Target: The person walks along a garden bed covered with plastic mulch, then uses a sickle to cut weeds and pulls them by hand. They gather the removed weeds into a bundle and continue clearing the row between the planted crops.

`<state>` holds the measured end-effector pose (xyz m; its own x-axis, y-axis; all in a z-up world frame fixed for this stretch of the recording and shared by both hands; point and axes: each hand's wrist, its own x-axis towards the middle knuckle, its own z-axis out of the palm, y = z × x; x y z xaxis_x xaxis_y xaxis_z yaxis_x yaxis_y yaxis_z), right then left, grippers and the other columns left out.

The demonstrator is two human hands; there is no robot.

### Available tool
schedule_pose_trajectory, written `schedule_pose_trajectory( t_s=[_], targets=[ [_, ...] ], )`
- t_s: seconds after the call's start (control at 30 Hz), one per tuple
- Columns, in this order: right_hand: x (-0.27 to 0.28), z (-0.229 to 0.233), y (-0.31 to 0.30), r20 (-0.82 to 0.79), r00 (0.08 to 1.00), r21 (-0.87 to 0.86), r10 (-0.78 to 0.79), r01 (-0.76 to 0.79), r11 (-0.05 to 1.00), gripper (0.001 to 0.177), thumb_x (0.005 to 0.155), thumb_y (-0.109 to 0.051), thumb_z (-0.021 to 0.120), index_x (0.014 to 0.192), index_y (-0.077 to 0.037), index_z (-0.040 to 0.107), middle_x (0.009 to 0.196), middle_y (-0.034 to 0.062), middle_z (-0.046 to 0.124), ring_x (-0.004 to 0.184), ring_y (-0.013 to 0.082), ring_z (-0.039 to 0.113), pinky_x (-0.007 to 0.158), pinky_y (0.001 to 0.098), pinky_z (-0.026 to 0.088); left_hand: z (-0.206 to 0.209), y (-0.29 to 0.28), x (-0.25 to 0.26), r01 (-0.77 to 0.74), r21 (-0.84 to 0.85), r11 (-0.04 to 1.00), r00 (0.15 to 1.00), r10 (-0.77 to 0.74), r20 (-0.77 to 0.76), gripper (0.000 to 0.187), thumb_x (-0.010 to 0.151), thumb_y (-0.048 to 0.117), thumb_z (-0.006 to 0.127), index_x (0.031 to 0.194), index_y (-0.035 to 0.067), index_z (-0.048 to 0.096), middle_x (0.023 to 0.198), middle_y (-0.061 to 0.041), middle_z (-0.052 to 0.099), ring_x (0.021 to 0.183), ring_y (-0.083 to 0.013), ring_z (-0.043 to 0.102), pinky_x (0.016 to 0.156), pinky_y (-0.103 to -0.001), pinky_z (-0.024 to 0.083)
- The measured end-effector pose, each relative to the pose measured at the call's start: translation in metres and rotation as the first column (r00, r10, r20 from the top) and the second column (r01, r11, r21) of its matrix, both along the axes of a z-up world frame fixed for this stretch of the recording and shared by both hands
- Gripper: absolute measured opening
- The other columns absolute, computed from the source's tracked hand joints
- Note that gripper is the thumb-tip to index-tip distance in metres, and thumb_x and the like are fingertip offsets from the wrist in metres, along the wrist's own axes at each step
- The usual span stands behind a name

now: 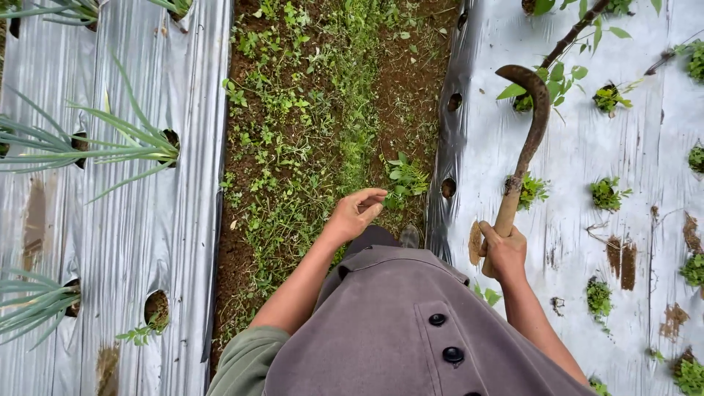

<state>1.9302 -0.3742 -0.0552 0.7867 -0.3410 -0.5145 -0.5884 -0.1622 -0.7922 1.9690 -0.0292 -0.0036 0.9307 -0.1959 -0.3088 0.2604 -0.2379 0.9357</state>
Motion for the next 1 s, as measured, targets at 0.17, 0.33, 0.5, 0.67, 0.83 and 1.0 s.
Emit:
schedule_pose_trajectory(
  t_s=[0.17, 0.33, 0.5, 0.67, 0.83, 1.0],
  targets=[
    [-0.002, -0.01, 0.013, -0.137, 0.99, -0.062, -0.005, -0.004, 0.998, 0.03, 0.096, -0.026, 0.075, 0.082, -0.002, 0.062, 0.053, 0.0155, 0.06, 0.047, 0.0264, 0.062, 0.05, 0.0368, 0.047, -0.043, 0.002, 0.026, 0.06, -0.03, 0.998, 0.993, -0.062, -0.097, 0.035, 0.099, 0.003, 0.064, 0.133, 0.007, 0.067, 0.12, -0.025, 0.068, 0.111, -0.0387, 0.068, 0.095, -0.049, 0.058],
    [0.023, -0.078, 0.035, -0.502, 0.863, -0.135, -0.061, -0.008, 0.991, 0.04, 0.089, -0.036, 0.077, 0.108, -0.003, 0.065, 0.07, 0.0146, 0.067, 0.055, 0.0236, 0.063, 0.054, 0.0398, 0.054, -0.115, 0.005, 0.098, 0.225, 0.101, 0.969, 0.876, -0.156, -0.457, 0.042, 0.099, 0.016, 0.062, 0.139, 0.026, 0.06, 0.138, -0.007, 0.062, 0.122, -0.023, 0.063, 0.103, -0.044, 0.057],
    [0.031, -0.207, 0.049, -0.473, 0.879, -0.056, -0.059, 0.036, 0.998, 0.031, 0.089, -0.025, 0.077, 0.087, 0.002, 0.062, 0.052, 0.0157, 0.056, 0.042, 0.0265, 0.059, 0.047, 0.0372, 0.048, -0.285, 0.005, 0.125, 0.239, 0.099, 0.966, 0.915, -0.191, -0.355, 0.051, 0.105, 0.013, 0.058, 0.153, 0.007, 0.043, 0.145, -0.032, 0.043, 0.129, -0.0493, 0.052, 0.107, -0.066, 0.047],
    [0.032, -0.337, 0.048, -0.553, 0.833, -0.027, -0.015, 0.0, 1.0, 0.033, 0.092, -0.023, 0.072, 0.098, 0.006, 0.059, 0.058, 0.0176, 0.058, 0.042, 0.0261, 0.061, 0.042, 0.0385, 0.051, -0.489, -0.015, 0.112, 0.203, 0.224, 0.953, 0.866, -0.068, -0.495, 0.062, 0.1, 0.016, 0.064, 0.156, 0.011, 0.039, 0.151, -0.03, 0.036, 0.136, -0.0497, 0.047, 0.109, -0.062, 0.048],
    [0.022, -0.45, 0.037, -0.628, 0.778, -0.091, 0.03, -0.111, 0.99, 0.04, 0.091, -0.029, 0.073, 0.104, 0.008, 0.063, 0.069, 0.0205, 0.066, 0.047, 0.0269, 0.067, 0.046, 0.0433, 0.058, -0.608, -0.044, 0.097, 0.258, 0.34, 0.904, 0.814, -0.014, -0.581, 0.068, 0.097, 0.023, 0.07, 0.157, 0.018, 0.039, 0.156, -0.028, 0.028, 0.142, -0.0488, 0.041, 0.113, -0.061, 0.046],
    [0.03, -0.531, 0.036, -0.62, 0.774, -0.101, 0.131, -0.245, 0.964, 0.05, 0.095, -0.035, 0.064, 0.115, 0.01, 0.062, 0.083, 0.0282, 0.068, 0.057, 0.0337, 0.071, 0.056, 0.0468, 0.061, -0.644, -0.063, 0.115, 0.284, 0.425, 0.86, 0.813, 0.019, -0.581, 0.077, 0.094, 0.015, 0.072, 0.16, 0.025, 0.034, 0.16, -0.032, 0.019, 0.144, -0.0534, 0.035, 0.104, -0.06, 0.054]
  ],
)
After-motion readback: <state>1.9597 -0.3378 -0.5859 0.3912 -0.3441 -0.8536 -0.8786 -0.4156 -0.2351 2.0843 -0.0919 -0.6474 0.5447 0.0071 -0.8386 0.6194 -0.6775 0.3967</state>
